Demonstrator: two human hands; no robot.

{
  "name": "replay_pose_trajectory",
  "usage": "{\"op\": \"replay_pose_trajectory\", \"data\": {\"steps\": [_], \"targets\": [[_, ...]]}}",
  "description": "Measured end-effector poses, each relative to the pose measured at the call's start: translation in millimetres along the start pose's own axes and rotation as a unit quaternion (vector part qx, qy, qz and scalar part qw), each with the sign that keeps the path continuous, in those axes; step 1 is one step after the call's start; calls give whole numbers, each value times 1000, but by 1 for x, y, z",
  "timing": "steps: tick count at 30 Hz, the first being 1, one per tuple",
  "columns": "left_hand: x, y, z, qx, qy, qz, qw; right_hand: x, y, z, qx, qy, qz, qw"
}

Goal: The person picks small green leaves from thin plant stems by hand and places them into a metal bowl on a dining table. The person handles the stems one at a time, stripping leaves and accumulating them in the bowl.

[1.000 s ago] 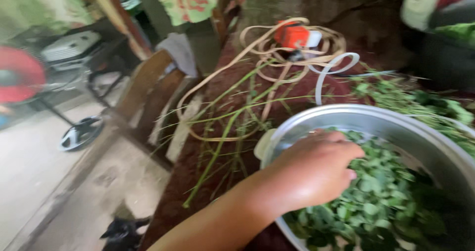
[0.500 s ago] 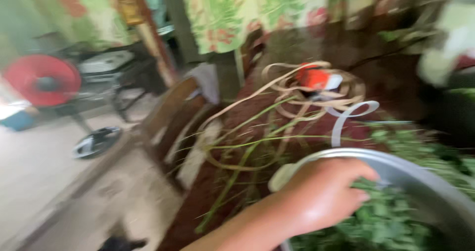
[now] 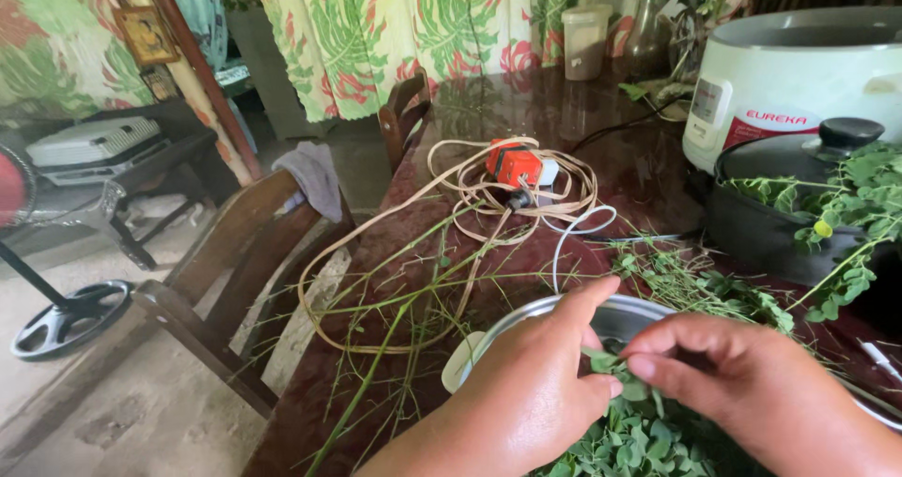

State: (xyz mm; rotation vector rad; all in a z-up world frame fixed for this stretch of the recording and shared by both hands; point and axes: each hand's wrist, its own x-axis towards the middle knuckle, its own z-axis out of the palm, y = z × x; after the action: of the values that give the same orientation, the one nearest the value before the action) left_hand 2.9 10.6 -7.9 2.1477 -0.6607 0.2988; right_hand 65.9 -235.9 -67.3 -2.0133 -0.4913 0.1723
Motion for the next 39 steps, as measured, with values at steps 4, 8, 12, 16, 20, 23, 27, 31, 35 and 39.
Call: {"op": "replay_pose_trajectory", "data": {"steps": [4, 8, 12, 16, 20, 23, 27, 31, 35, 39], "targets": [[2, 1, -2, -26, -4, -15, 1000, 1, 24, -14, 179, 19, 67, 981], [5, 5, -6, -104, -10, -37, 994, 3, 32, -17, 215, 36, 102, 971], [7, 7, -8, -119, 1, -57, 991, 2, 34, -19, 240, 34, 90, 966], [6, 11, -9, -116, 10, -76, 990, 1, 27, -17, 248, -24, 3, 969], [4, 13, -4, -79, 33, -26, 996, -3, 21, -15, 291, -58, 0, 955], [4, 16, 0, -38, 44, -24, 998, -3, 18, -13, 268, -75, -30, 960], [1, 21, 2, -10, 48, -27, 998, -6, 10, -9, 249, -52, -38, 966], [0, 25, -6, -65, 16, -79, 995, -10, -4, -7, 222, -29, -22, 974], [5, 24, -15, -78, -9, -117, 990, -13, -11, -6, 210, 8, 14, 978], [9, 18, -23, -81, -15, -108, 991, -14, -10, -7, 224, 23, 5, 974]]}}
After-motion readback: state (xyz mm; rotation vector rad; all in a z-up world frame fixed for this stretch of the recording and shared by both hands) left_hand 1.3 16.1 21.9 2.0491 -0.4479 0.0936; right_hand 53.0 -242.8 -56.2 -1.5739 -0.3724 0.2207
